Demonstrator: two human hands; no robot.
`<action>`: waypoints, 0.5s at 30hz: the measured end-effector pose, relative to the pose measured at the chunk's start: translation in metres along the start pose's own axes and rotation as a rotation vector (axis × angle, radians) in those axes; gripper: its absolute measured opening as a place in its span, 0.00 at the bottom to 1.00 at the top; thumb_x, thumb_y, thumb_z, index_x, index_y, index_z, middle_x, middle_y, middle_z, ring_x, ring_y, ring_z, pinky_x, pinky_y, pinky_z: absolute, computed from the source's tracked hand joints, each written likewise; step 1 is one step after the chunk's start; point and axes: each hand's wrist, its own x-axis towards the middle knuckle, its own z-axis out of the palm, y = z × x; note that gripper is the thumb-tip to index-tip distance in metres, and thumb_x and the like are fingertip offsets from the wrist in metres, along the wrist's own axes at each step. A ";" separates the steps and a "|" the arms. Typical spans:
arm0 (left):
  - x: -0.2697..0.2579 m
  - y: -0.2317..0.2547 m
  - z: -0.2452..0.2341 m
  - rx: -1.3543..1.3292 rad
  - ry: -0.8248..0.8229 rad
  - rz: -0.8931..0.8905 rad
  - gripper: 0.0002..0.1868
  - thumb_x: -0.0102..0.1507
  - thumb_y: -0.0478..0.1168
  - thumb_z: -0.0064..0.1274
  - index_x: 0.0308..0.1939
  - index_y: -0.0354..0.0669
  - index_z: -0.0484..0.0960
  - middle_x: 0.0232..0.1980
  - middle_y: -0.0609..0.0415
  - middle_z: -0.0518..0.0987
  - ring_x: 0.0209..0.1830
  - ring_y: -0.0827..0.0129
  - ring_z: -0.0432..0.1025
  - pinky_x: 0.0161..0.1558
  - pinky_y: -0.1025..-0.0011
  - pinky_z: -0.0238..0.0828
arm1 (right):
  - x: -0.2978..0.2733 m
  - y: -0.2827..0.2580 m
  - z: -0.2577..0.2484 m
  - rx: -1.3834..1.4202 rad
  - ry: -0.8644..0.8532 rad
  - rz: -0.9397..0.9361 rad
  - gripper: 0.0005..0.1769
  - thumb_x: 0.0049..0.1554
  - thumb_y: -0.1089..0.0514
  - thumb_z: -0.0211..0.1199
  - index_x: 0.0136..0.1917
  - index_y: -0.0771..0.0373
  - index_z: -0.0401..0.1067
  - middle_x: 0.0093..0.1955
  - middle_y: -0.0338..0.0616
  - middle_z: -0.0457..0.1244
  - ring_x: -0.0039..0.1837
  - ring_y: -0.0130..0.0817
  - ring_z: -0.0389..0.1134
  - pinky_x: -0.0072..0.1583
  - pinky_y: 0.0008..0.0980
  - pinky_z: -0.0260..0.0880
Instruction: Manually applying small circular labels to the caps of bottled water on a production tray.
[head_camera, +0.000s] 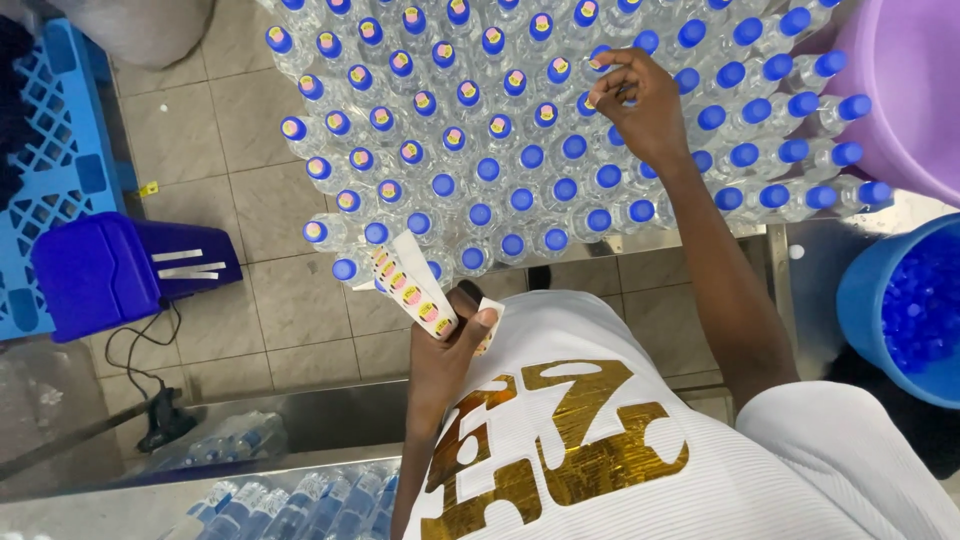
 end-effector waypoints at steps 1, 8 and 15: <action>0.001 -0.001 0.000 0.001 -0.001 0.000 0.18 0.67 0.47 0.66 0.29 0.48 0.74 0.29 0.62 0.74 0.33 0.77 0.69 0.37 0.73 0.66 | 0.000 0.001 0.000 0.001 0.001 0.000 0.17 0.71 0.64 0.70 0.71 0.62 0.71 0.53 0.48 0.72 0.57 0.43 0.75 0.60 0.42 0.77; 0.002 -0.008 -0.002 0.007 0.017 -0.025 0.18 0.66 0.49 0.66 0.30 0.49 0.74 0.30 0.63 0.74 0.34 0.78 0.69 0.38 0.73 0.66 | -0.002 0.020 0.007 -0.113 0.016 -0.144 0.16 0.72 0.67 0.69 0.71 0.67 0.72 0.55 0.51 0.70 0.58 0.46 0.73 0.58 0.44 0.78; 0.005 -0.008 0.000 -0.022 0.003 -0.018 0.19 0.67 0.46 0.66 0.29 0.50 0.72 0.28 0.64 0.69 0.32 0.79 0.64 0.37 0.72 0.61 | 0.003 0.012 0.004 -0.090 0.006 -0.106 0.24 0.70 0.57 0.73 0.75 0.65 0.72 0.64 0.51 0.66 0.56 0.41 0.70 0.56 0.45 0.79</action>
